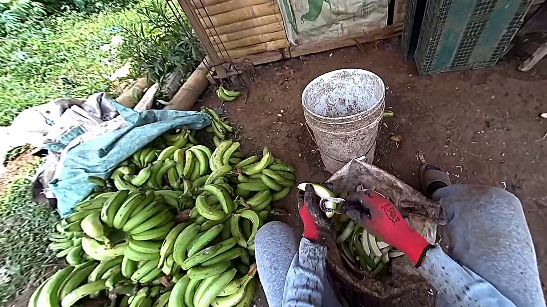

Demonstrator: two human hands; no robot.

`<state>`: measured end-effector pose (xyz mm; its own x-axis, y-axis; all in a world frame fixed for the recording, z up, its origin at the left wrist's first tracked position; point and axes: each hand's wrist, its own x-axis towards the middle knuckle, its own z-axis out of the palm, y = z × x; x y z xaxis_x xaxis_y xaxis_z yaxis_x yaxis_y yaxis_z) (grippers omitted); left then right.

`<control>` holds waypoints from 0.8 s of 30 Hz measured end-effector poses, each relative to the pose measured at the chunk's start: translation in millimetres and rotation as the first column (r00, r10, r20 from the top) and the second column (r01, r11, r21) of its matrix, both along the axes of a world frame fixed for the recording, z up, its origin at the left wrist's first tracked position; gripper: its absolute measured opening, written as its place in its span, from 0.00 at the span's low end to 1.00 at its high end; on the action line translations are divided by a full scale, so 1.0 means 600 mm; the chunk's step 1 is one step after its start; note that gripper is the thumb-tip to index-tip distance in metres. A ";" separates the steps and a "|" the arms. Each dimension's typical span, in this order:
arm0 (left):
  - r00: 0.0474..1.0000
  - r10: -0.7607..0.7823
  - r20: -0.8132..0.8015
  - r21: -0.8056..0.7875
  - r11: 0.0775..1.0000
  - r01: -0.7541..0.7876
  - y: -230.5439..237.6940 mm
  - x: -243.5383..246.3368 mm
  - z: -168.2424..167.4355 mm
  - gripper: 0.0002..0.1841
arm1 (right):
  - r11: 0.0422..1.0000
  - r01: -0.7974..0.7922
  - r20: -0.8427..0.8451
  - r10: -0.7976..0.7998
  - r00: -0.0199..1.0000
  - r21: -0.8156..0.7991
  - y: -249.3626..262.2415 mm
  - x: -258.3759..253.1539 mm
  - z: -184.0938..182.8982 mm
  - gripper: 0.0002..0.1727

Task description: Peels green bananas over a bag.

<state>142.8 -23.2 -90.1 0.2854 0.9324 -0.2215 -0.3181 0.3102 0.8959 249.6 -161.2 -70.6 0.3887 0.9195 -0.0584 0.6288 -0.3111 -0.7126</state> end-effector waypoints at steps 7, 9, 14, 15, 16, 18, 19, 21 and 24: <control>0.993 0.014 0.119 0.065 0.998 -0.022 -0.002 0.001 -0.008 0.19 | 0.989 0.059 0.137 -0.040 0.990 -0.135 0.037 0.001 0.020 0.24; 0.986 0.072 -0.148 0.159 0.986 -0.048 -0.005 -0.003 -0.002 0.22 | 0.991 0.028 0.117 -0.012 0.993 -0.134 0.039 0.003 0.016 0.24; 0.884 0.084 -0.460 0.232 0.972 0.028 -0.013 0.006 0.003 0.19 | 0.987 0.063 0.207 -0.032 0.978 -0.146 0.041 0.006 0.005 0.24; 0.866 0.045 -0.497 0.238 0.967 0.087 -0.021 0.006 0.003 0.18 | 0.986 0.069 0.207 -0.036 0.978 -0.153 0.047 0.015 0.001 0.24; 0.837 -0.017 -0.546 0.236 0.956 0.174 -0.032 0.003 0.006 0.18 | 0.984 0.066 0.185 -0.035 0.982 -0.165 0.055 0.028 -0.002 0.24; 0.694 -0.171 -0.699 0.208 0.880 0.427 -0.047 -0.001 0.016 0.21 | 0.978 0.046 0.138 -0.019 0.990 -0.201 0.070 0.061 -0.018 0.24; 0.587 -0.225 -0.778 0.182 0.813 0.553 -0.051 -0.003 0.022 0.23 | 0.973 0.047 0.133 -0.017 0.991 -0.227 0.076 0.074 -0.028 0.24; 0.552 -0.258 -0.793 0.149 0.796 0.586 -0.055 -0.002 0.017 0.23 | 0.968 0.087 0.103 -0.064 0.993 -0.236 0.073 0.082 -0.043 0.24; 0.898 -0.253 -0.361 0.074 0.952 0.298 -0.025 0.005 0.014 0.24 | 0.985 0.165 0.066 -0.162 0.985 -0.042 0.051 0.061 -0.024 0.23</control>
